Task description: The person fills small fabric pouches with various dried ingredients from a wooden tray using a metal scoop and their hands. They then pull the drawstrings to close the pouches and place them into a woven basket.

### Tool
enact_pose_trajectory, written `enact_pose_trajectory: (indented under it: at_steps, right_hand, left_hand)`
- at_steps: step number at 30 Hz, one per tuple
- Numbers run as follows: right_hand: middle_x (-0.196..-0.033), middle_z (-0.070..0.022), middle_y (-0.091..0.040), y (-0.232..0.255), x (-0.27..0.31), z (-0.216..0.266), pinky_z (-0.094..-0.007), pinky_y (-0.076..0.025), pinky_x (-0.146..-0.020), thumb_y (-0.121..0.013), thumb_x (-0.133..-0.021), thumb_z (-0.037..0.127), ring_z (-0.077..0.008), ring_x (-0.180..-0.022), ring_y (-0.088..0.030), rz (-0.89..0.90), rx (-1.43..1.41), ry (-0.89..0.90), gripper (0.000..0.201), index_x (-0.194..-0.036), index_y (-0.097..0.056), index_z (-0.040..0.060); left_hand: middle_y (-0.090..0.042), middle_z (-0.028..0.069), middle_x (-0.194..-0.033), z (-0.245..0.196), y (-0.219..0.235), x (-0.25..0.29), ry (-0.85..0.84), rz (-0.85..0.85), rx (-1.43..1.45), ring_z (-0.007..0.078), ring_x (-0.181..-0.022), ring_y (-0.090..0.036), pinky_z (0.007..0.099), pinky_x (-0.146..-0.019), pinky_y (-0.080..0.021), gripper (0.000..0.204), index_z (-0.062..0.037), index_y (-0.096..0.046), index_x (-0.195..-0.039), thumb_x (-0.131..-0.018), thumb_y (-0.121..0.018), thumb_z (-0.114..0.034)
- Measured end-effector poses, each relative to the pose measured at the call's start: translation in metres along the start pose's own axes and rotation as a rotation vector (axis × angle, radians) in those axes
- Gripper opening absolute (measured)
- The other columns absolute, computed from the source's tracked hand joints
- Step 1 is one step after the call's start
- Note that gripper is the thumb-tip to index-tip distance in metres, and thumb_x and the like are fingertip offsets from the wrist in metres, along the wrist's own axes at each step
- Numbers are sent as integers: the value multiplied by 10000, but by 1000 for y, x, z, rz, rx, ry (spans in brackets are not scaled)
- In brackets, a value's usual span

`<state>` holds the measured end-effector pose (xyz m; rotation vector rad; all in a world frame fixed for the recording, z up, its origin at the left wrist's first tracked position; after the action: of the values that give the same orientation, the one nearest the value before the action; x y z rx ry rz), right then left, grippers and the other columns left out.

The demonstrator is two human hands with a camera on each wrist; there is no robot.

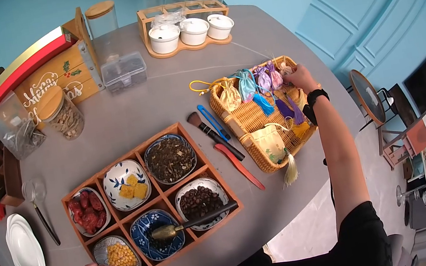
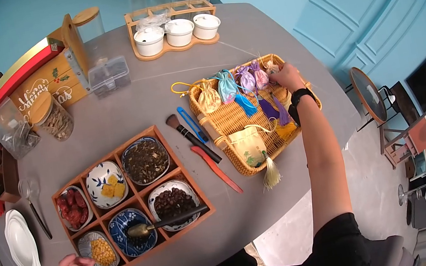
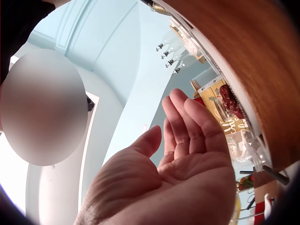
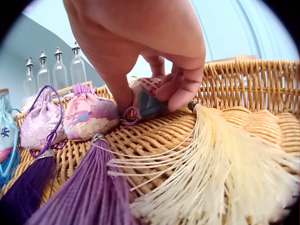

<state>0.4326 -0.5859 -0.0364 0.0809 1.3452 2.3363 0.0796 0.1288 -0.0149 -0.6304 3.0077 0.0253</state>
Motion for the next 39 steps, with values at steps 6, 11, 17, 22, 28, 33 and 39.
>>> enact_pose_trajectory:
  at_steps: [6, 11, 17, 22, 28, 33, 39]
  right_hand:
    - [-898, -216, -700, 55, 21, 19, -381, -546, -687, -841, -672, 305, -287, -783, -694, -221, -5, -13, 548, -961, -626, -107]
    - [-873, -39, -626, 114, 78, 43, -238, -499, -605, -781, -816, 357, -73, -692, -578, -210, -479, -39, 559, -1159, -566, -28]
    - [-903, 14, -588, 148, 198, 74, -221, -444, -569, -673, -943, 276, -48, -645, -518, -78, -1003, 84, 330, -1142, -617, 19]
    - [-932, -24, -634, 122, 327, 130, -201, -480, -605, -819, -772, 451, -81, -737, -604, 156, -974, 235, 738, -1265, -545, -25]
    - [-1107, -96, -645, 14, 449, 217, -326, -546, -870, -872, -721, 34, -168, -990, -674, 478, -1089, 233, 611, -1199, -491, 25]
    - [-1068, -96, -638, -7, 475, 257, -302, -561, -746, -843, -766, 83, -159, -906, -679, 464, -689, 409, 578, -1219, -495, 3]
    - [-1020, -71, -632, 21, 455, 256, -244, -496, -694, -787, -788, 26, -108, -752, -616, 611, -828, 441, 430, -1191, -640, -4]
  left_hand:
    - [-626, 104, -873, -8, -6, 5, -15, 53, 6, 173, -815, -590, 313, -794, -474, 245, 7, -547, -1142, -1007, -542, -197]
    - [-625, 105, -862, -11, -3, 15, -35, 94, 25, 184, -808, -593, 322, -791, -476, 258, 9, -547, -1137, -1005, -553, -213]
    - [-643, 127, -828, -18, -26, 32, -19, 213, 159, 199, -770, -608, 331, -766, -487, 269, 11, -546, -1113, -1000, -559, -233]
    - [-688, 135, -940, -26, -88, 51, 109, 543, 152, 198, -953, -657, 325, -854, -521, 188, 40, -614, -1114, -961, -560, -55]
    - [-633, 127, -1170, -31, -176, 82, 129, 885, 154, 178, -1024, -651, 301, -906, -526, 382, 38, -539, -1271, -939, -652, -114]
    - [-594, 130, -1219, 2, -164, 78, 199, 743, 211, 145, -1073, -612, 302, -907, -532, 377, 42, -499, -1282, -960, -623, -110]
    - [-602, 112, -1160, 2, -140, 71, 172, 750, 114, 125, -997, -604, 295, -893, -510, 277, 46, -544, -1201, -988, -569, -130]
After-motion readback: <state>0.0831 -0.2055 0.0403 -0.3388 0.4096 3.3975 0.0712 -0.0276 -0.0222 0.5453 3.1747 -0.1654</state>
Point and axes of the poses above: each hand's wrist, its own x-axis away from the middle knuckle, its own y-axis out of the back of the hand, z = x × y, the point moved 9 cm from there along -x, towards the middle knuckle
